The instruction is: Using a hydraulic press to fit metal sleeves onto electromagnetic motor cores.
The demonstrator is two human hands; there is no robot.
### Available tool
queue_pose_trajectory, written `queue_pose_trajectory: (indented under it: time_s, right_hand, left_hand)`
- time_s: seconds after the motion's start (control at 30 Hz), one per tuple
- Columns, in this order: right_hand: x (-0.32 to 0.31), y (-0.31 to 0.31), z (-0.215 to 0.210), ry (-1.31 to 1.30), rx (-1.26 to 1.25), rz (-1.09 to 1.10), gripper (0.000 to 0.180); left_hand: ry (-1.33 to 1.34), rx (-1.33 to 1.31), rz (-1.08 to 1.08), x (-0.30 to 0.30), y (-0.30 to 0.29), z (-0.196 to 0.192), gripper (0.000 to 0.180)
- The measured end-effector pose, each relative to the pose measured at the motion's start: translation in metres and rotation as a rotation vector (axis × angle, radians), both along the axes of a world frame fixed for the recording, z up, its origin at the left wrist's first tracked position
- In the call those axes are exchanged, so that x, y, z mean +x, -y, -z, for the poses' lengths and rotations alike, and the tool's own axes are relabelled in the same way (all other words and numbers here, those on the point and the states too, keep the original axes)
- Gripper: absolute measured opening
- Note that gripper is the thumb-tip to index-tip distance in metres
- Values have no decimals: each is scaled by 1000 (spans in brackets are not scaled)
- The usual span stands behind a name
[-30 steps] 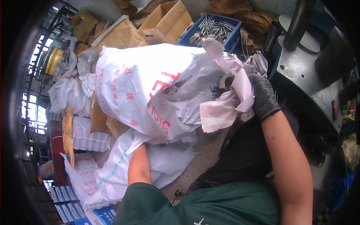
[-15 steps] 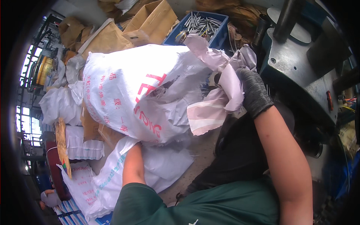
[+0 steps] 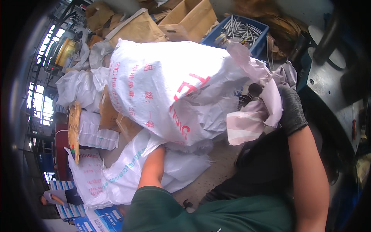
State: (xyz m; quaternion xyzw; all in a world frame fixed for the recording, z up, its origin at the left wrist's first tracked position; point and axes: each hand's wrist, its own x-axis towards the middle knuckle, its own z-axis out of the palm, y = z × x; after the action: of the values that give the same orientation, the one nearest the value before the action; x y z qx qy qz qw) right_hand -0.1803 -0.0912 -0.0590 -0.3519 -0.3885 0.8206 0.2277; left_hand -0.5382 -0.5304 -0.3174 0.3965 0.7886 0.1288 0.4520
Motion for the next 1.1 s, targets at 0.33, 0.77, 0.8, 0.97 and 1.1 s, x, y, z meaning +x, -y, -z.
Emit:
queue_pose_trajectory:
  time_s: [0.33,0.77,0.8,0.97,1.1]
  right_hand:
    - [-2,1,9,-75,-15,-21,44]
    - [3,-3,4,-41,-113,40,39]
    - [5,-6,6,-48,-98,51,38]
    - [11,-2,-4,-140,-99,109,37]
    - [13,-4,-11,-111,-159,102,38]
  left_hand:
    - [-58,-59,202,26,24,-44,40]
    - [-65,-131,582,179,-108,-51,40]
    - [-67,-137,607,199,-107,-53,40]
    - [-92,-147,690,217,-111,-101,40]
    - [-153,-70,556,242,-165,-113,35]
